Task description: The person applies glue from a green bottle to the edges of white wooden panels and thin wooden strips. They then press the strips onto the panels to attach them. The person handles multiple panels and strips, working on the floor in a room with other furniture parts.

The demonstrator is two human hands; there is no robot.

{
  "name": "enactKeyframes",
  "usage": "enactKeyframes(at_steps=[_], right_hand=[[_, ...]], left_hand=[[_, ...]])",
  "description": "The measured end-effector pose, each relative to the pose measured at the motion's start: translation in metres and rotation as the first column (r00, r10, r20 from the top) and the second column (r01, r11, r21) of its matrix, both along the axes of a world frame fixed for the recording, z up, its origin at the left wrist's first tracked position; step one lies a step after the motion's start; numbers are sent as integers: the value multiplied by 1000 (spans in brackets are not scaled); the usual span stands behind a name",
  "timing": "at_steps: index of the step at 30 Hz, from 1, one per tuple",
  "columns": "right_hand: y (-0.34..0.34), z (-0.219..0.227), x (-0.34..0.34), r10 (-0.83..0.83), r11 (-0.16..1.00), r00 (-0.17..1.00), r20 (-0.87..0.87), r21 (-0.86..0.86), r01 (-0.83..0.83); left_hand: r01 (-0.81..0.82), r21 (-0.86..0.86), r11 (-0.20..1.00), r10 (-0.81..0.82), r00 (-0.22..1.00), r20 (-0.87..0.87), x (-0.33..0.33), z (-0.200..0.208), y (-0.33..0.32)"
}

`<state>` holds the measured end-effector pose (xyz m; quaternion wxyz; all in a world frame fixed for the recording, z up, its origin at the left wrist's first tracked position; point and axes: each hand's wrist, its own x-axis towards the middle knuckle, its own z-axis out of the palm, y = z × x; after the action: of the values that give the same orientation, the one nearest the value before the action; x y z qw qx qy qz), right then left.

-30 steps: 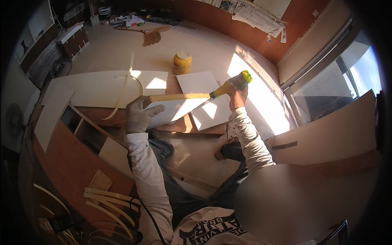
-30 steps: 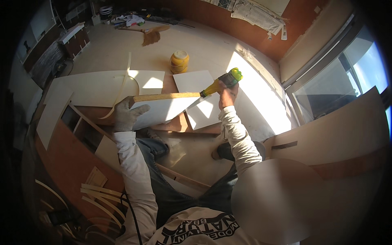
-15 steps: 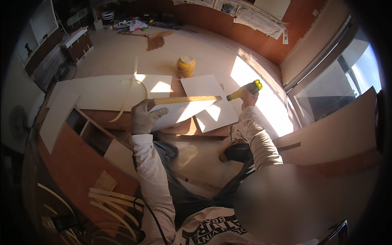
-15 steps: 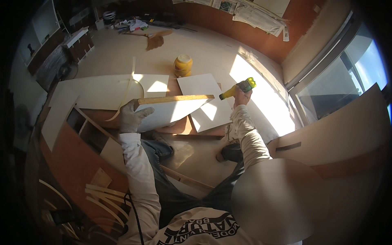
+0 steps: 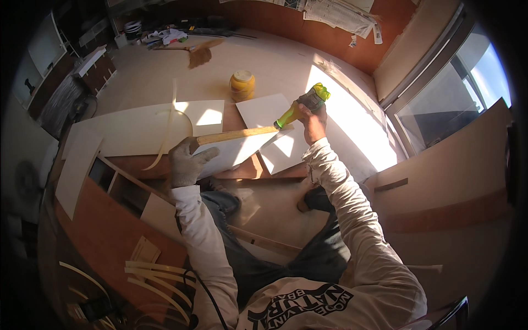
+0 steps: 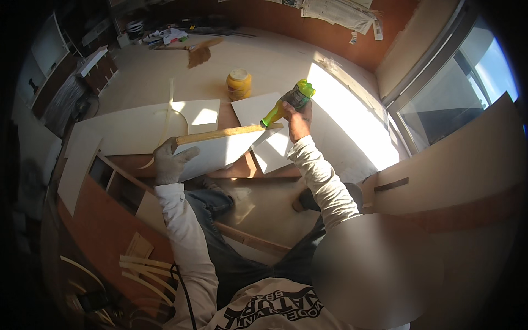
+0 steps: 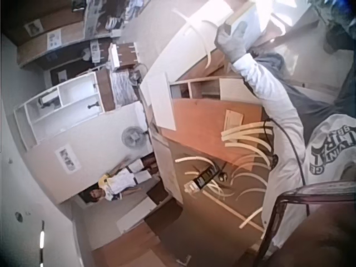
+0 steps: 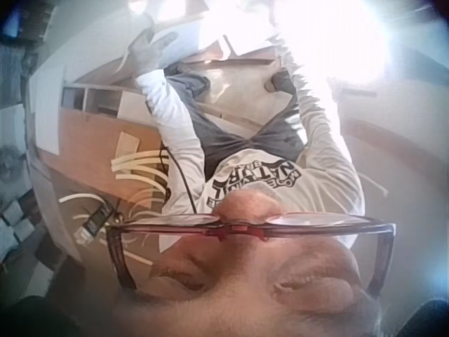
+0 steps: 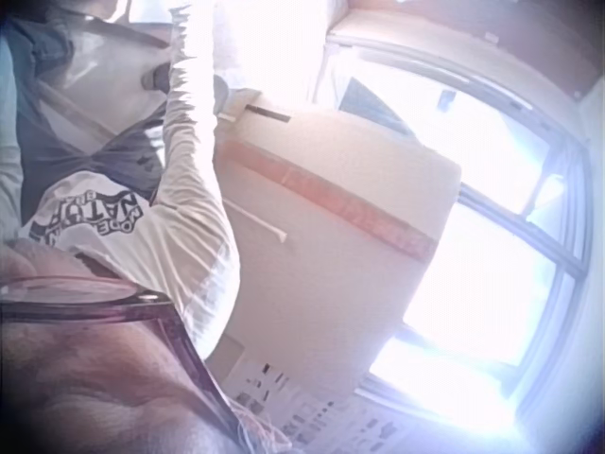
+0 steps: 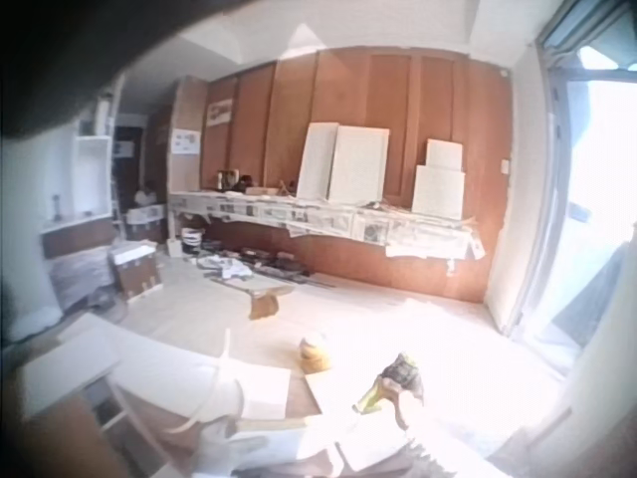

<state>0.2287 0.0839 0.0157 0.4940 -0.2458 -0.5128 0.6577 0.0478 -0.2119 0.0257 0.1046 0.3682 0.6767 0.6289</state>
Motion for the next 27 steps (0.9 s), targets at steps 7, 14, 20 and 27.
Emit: enactKeyframes(at_steps=[7, 14, 20, 27], right_hand=[[39, -30, 21, -196, 979, 976, 92, 72, 189], [2, -5, 11, -68, 997, 996, 56, 40, 66], [-59, 31, -4, 53, 999, 996, -71, 15, -52], [-163, 108, -33, 277, 943, 952, -128, 225, -245]], left_hand=[[27, -44, 999, -24, 997, 79, 7, 14, 0], [15, -21, 1000, -14, 1000, 19, 4, 6, 3], [-27, -43, 999, 28, 1000, 9, 5, 4, 4], [-57, -197, 979, 49, 998, -44, 2, 3, 3]])
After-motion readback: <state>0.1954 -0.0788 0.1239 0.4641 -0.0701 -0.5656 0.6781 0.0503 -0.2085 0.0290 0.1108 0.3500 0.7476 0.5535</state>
